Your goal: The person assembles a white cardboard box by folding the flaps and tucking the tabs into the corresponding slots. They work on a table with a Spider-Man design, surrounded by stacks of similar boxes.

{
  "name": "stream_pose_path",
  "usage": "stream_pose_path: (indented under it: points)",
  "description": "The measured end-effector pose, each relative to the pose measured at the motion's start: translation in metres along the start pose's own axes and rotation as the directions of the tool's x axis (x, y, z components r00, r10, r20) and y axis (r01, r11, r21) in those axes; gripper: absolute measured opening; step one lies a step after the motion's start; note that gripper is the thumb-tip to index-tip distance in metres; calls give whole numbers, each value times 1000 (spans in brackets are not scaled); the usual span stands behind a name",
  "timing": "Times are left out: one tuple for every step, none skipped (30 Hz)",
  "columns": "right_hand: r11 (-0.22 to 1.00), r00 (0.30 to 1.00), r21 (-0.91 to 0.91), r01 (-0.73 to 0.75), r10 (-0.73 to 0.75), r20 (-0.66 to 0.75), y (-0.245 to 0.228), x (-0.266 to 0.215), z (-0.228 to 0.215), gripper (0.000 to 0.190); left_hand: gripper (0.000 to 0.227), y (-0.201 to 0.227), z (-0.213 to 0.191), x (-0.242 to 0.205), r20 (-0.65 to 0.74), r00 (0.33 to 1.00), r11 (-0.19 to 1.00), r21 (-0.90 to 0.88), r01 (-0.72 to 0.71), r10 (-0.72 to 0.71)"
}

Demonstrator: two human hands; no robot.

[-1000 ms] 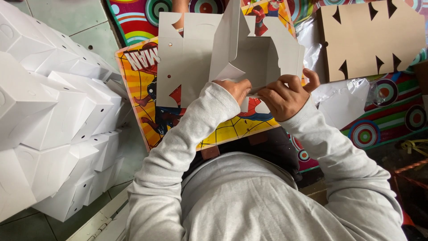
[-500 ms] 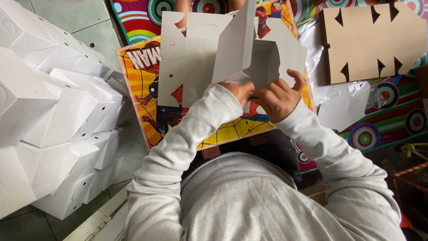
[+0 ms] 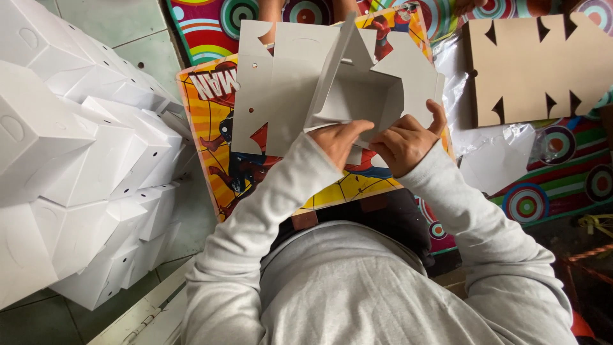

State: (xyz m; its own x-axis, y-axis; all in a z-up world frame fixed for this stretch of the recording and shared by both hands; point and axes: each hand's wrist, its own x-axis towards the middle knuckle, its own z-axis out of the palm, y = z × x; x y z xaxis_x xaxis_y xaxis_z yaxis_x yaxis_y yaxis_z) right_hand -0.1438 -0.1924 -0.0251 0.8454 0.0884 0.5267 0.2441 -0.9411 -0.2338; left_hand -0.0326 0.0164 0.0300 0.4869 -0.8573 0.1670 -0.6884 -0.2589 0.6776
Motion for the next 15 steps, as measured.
stream_pose_path:
  points:
    - [1000, 1000, -26, -14, 14, 24, 3, -3, 1, 20, 36, 2, -5, -4, -204, 964, 980, -66, -190, 173]
    - [1000, 1000, -23, -20, 20, 18, 3, -1, 0, 20, 36, -7, -8, -12, -196, 965, 980, -61, -191, 175]
    - [1000, 999, -24, -19, 20, 26, 1, 1, -2, 19, 26, -16, -12, -19, -326, 886, 943, 147, -298, 331]
    - [999, 999, -26, -18, 19, 34, 0, 2, -4, 17, 25, -24, -16, -25, -411, 766, 860, 359, -362, 494]
    - [999, 999, -28, -28, 29, 25, -3, 6, -6, 17, 25, -38, -11, -35, -402, 766, 856, 359, -372, 501]
    - [1000, 999, -24, -18, 18, 30, -6, 10, -8, 18, 20, -52, -6, -46, -408, 759, 821, 497, -281, 507]
    - [1000, 999, -17, -6, 6, 40, -10, 13, -9, 18, 15, -65, 0, -58, -416, 753, 766, 618, -176, 509]
    - [1000, 999, -15, -13, 14, 38, -9, 11, -6, 18, 15, -69, 1, -59, -409, 756, 765, 618, -182, 510]
    - [999, 999, -32, -5, 6, 50, -8, 10, -4, 17, 11, -72, 3, -61, -419, 747, 750, 642, -158, 516]
    - [999, 998, -49, 4, -1, 62, -8, 8, -1, 17, 10, -76, 4, -63, -429, 738, 734, 666, -133, 522]
    - [999, 998, -46, 4, -1, 64, -9, 8, 0, 17, 10, -81, 8, -63, -428, 739, 735, 665, -131, 519]
    - [999, 997, -43, 0, 4, 73, -11, 9, 1, 16, 11, -87, 11, -63, -434, 726, 739, 656, -152, 534]
    - [999, 997, -45, -5, 8, 79, -11, 11, 1, 15, 14, -93, 14, -61, -439, 708, 740, 648, -177, 554]
    - [999, 997, -46, -5, 8, 77, -12, 10, 5, 15, 14, -88, 15, -56, -438, 707, 739, 649, -179, 556]
    - [999, 996, -31, -14, 17, 84, -13, 9, 9, 17, 12, -83, 15, -51, -450, 690, 747, 635, -199, 567]
